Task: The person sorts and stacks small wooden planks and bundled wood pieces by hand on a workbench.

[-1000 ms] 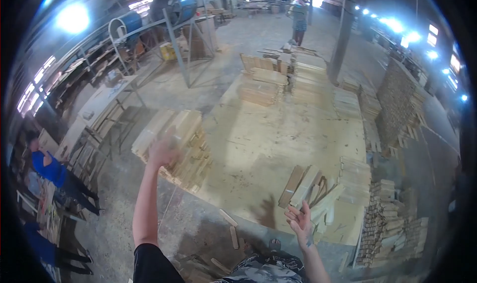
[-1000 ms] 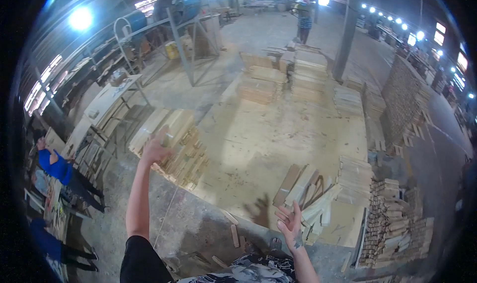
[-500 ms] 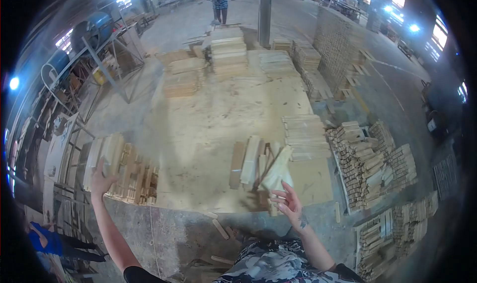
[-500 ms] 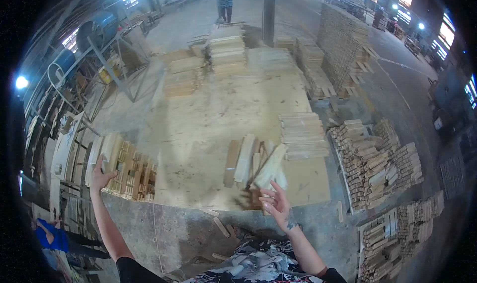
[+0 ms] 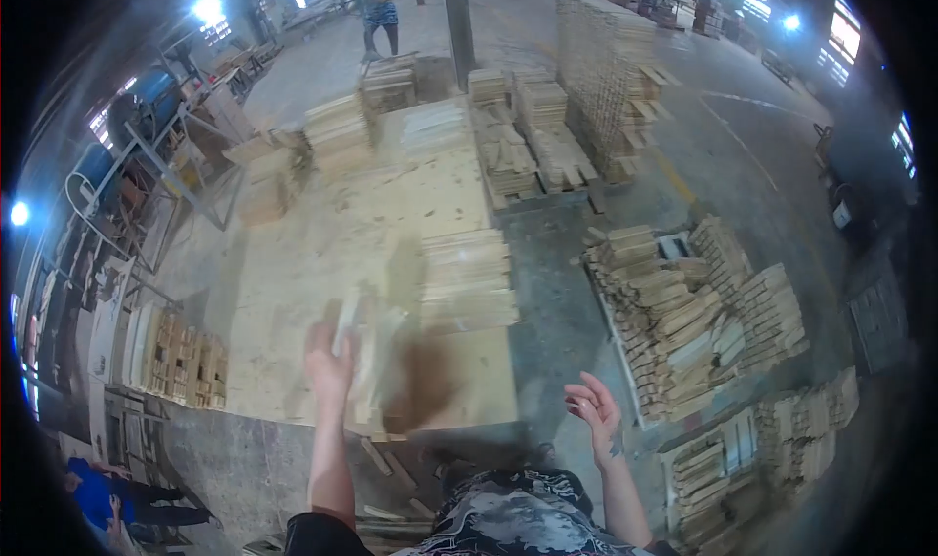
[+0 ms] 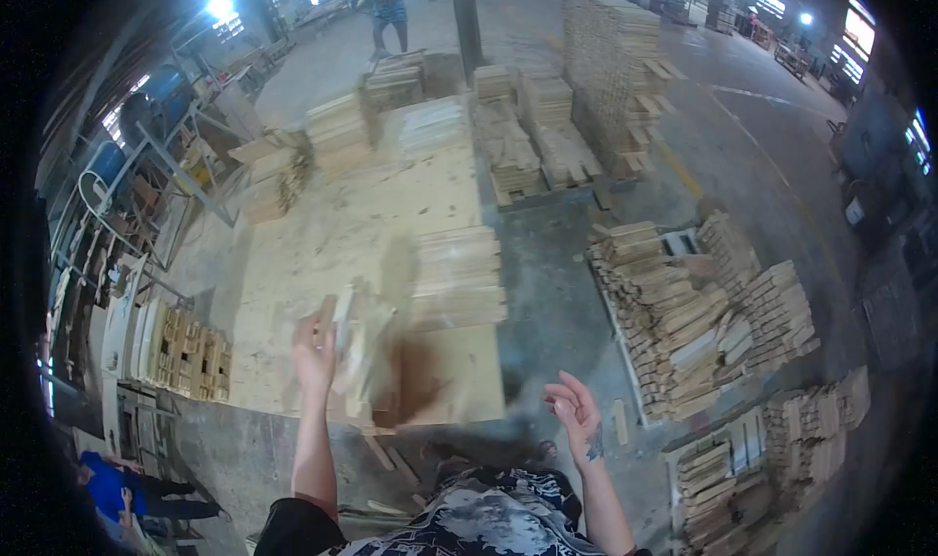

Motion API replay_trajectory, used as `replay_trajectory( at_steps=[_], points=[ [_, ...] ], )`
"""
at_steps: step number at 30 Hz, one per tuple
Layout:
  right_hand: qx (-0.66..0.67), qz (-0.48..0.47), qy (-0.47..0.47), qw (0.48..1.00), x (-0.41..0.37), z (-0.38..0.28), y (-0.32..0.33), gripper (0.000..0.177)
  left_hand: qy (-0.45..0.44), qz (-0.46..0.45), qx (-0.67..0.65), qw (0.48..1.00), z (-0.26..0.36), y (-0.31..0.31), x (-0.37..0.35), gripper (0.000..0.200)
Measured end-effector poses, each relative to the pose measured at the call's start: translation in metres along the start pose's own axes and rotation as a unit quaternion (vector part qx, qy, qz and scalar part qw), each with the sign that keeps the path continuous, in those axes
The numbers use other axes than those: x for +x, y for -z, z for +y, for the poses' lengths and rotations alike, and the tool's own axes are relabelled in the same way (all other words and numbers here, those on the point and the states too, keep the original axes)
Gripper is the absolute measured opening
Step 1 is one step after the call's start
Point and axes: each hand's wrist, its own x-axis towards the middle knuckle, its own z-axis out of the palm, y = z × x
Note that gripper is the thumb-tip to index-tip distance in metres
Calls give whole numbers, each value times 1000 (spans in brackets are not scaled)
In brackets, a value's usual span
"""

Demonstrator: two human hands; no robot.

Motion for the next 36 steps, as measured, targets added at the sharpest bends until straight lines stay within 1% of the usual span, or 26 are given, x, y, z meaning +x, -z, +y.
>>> replay_trajectory(
  at_steps=[2, 5, 8, 9, 11, 12, 15, 18, 21, 23, 25, 28, 31, 34, 35, 36],
  points=[
    [-1, 15, 11, 1000, 11, -21, 31, 56, 4, -36, -52, 998, 54, -36, -9, 26],
    [6, 32, 15, 999, 35, -33, 66, 53, 65, -86, -85, 991, 104, -85, -18, 25],
    [0, 31, 14, 999, 64, -41, 85, 53, 133, -174, -14, 976, 118, -137, -33, 29],
    [-7, 31, 17, 999, 75, -43, 91, 53, 173, -210, 7, 962, 117, -155, -37, 38],
    [-23, 29, 27, 999, 101, -48, 106, 52, 185, -310, 69, 930, 105, -195, -54, 43],
    [-31, 45, 16, 998, 115, -50, 116, 51, 187, -355, 96, 911, 100, -211, -58, 46],
    [-52, 92, -12, 994, 165, -54, 153, 47, 212, -428, 106, 872, 99, -248, -60, 64],
    [-81, 148, -48, 985, 223, -72, 174, 44, 338, -574, 21, 746, 137, -244, -8, 67],
    [-78, 128, -50, 987, 299, -69, 184, 43, 306, -520, -6, 798, 174, -244, 54, 63],
    [-86, 106, -48, 990, 349, -77, 171, 42, 326, -430, 15, 842, 182, -268, 73, 61],
    [-72, 42, -56, 995, 404, -84, 150, 41, 336, -342, 18, 878, 195, -280, 99, 57],
    [-56, -56, -72, 994, 486, -82, 120, 40, 404, -264, 10, 876, 180, -312, 103, 54],
    [-51, -162, -93, 981, 570, -68, 99, 41, 479, -174, 34, 860, 178, -328, 104, 50],
    [-78, -208, -98, 970, 636, -88, 75, 36, 535, -84, 33, 840, 187, -347, 109, 45],
    [-66, -254, -72, 962, 658, -94, 72, 38, 548, -58, 31, 834, 192, -358, 116, 43],
    [-81, -263, -81, 958, 681, -99, 66, 38, 559, -31, 29, 828, 197, -371, 127, 42]
  ],
)
